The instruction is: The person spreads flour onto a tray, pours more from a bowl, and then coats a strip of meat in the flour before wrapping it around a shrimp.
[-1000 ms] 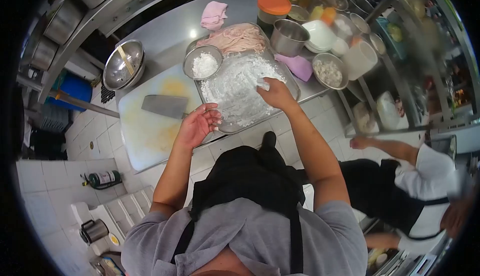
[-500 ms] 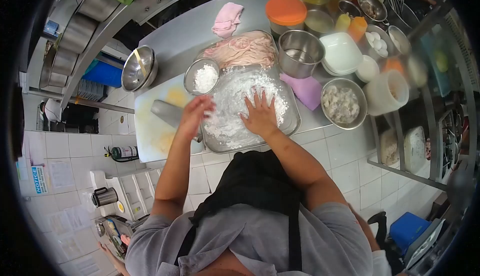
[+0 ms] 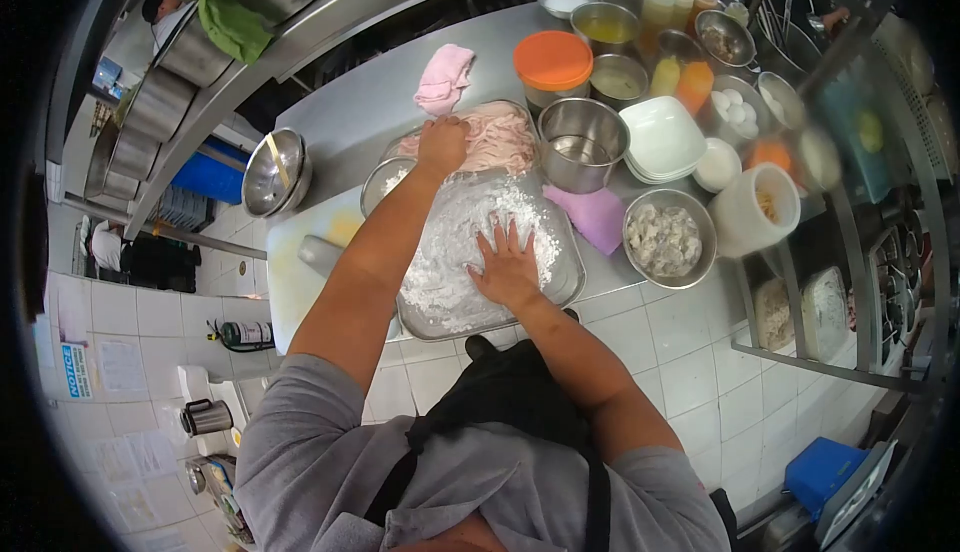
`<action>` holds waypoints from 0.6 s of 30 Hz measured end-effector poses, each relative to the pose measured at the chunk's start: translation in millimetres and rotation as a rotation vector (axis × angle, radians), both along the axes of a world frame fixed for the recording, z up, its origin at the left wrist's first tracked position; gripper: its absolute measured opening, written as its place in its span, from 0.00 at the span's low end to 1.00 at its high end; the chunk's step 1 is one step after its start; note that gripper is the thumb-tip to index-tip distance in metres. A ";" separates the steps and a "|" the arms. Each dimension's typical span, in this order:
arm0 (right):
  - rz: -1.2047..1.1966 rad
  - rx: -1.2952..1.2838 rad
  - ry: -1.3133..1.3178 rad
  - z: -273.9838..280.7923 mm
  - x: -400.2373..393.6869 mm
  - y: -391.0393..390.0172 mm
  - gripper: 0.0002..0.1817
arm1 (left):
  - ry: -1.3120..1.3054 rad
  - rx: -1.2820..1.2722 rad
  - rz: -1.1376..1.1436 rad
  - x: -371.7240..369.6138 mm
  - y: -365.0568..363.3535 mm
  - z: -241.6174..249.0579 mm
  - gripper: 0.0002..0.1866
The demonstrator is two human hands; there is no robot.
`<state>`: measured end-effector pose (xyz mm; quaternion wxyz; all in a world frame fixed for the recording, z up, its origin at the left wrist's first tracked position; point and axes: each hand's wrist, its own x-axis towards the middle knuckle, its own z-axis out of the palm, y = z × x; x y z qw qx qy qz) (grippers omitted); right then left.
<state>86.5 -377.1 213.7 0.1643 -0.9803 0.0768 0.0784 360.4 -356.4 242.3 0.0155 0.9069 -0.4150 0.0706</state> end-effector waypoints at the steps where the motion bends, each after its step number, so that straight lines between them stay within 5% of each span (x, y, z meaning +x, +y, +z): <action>1: -0.002 -0.004 0.002 0.2 -0.2 -0.2 0.39 | -0.016 0.104 -0.010 0.5 -2.3 3.1 0.14; 5: -0.004 -0.004 0.005 -0.4 -0.1 -0.3 0.40 | -0.082 0.141 -0.054 5.9 -3.1 14.1 0.12; 8: 0.002 -0.007 -0.034 -2.2 -0.9 -0.5 0.39 | 0.072 -0.140 0.024 9.0 7.3 28.8 0.10; 14: 0.012 0.026 -0.024 -5.3 7.0 -5.3 0.42 | 0.099 -0.127 -0.187 -20.4 45.6 133.1 0.10; 17: 0.047 0.121 0.159 28.0 20.5 -21.6 0.46 | 0.163 -0.092 -0.367 -38.7 66.0 166.7 0.13; 18: -0.087 0.402 -0.055 33.3 28.6 -28.4 0.47 | 0.158 -0.107 -0.354 -47.1 72.7 178.3 0.13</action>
